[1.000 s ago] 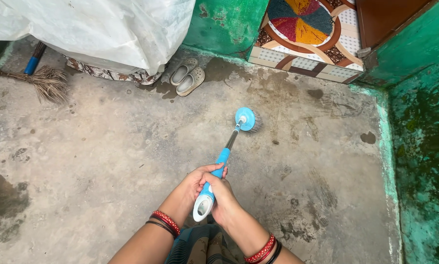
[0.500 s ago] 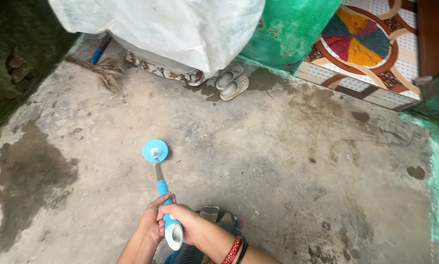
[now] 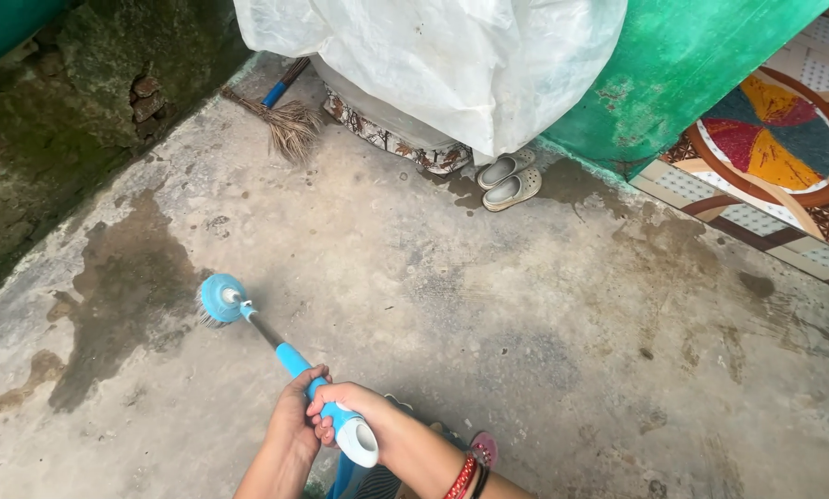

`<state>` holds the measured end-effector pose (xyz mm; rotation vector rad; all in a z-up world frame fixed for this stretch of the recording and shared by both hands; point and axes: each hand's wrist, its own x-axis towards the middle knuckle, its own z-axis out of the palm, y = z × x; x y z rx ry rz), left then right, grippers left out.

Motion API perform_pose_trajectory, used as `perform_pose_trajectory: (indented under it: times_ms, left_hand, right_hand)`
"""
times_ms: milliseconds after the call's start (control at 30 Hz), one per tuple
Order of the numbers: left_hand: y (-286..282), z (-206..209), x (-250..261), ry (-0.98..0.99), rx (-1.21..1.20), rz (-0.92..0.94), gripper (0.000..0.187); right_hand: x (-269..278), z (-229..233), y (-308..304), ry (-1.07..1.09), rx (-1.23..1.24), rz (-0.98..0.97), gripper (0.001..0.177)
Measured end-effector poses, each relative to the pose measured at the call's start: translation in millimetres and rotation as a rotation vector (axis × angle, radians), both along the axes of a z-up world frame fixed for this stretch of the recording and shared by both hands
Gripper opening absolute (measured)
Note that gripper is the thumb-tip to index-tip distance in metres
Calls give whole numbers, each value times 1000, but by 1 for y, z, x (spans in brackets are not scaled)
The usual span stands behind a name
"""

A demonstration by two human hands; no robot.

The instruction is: Scrubbing the concrete floor with a blue long-handled brush.

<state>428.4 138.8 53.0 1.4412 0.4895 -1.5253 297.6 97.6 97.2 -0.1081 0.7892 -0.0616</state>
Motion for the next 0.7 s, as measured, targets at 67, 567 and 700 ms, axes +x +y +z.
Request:
perform_pose_trajectory:
  times_ms: [67,567,700]
  left_hand:
    - [-8,22,-14,9,20,-80,21]
    - [-130,-25,-103,632,-160,-370,14]
    - [-144,-21,-111,576,-145,-343,13]
  right_hand:
    - [-10,6,6,50,-7,-53,11]
    - [-73,27,-64,379,-133,-522,10]
    - [-83,22,-85,378,-147,-459,10]
